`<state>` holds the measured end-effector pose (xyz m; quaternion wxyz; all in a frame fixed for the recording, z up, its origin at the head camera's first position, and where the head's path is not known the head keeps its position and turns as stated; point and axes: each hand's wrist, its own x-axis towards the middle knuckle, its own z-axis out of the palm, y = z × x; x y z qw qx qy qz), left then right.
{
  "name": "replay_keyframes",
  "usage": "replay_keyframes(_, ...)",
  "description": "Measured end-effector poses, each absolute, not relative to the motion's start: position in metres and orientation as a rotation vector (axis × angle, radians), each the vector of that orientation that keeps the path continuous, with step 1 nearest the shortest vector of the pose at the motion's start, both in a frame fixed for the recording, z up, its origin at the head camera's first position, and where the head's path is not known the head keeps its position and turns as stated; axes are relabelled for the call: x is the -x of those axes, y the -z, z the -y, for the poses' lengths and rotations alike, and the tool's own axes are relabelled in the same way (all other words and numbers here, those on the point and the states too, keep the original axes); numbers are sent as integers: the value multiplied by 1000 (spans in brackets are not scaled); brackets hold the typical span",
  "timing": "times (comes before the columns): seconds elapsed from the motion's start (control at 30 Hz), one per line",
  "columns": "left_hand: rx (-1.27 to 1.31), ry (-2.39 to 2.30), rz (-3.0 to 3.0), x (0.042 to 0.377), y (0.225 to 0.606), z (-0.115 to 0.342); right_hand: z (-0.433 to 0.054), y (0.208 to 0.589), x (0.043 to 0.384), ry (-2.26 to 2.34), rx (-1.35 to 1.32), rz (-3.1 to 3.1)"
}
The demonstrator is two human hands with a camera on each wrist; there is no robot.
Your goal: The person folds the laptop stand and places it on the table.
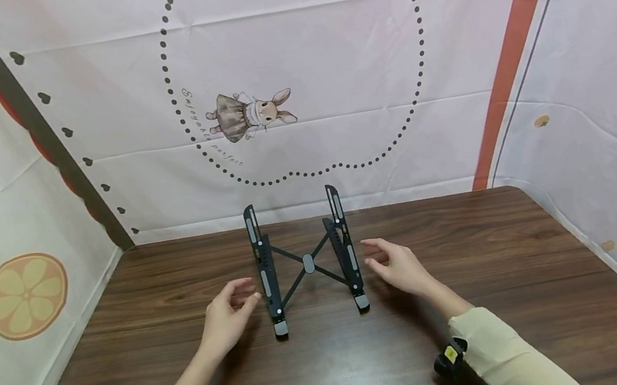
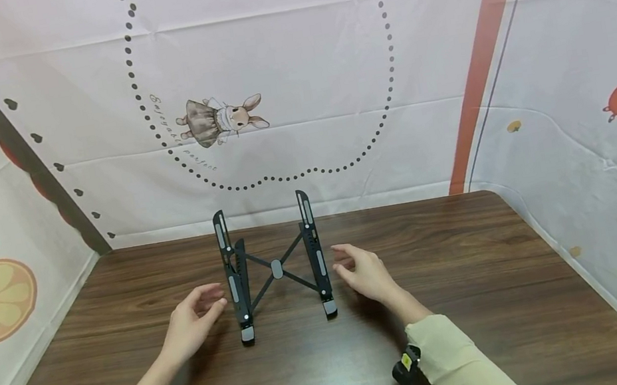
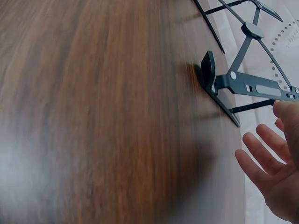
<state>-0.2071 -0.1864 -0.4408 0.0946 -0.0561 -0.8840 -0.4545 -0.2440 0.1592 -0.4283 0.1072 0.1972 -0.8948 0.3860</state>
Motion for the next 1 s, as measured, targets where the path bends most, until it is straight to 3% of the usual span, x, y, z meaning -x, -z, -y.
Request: replay_keyframes(1.0, 14, 1520, 2589, 216, 440, 160, -125, 428, 245, -1477, -345, 2627)
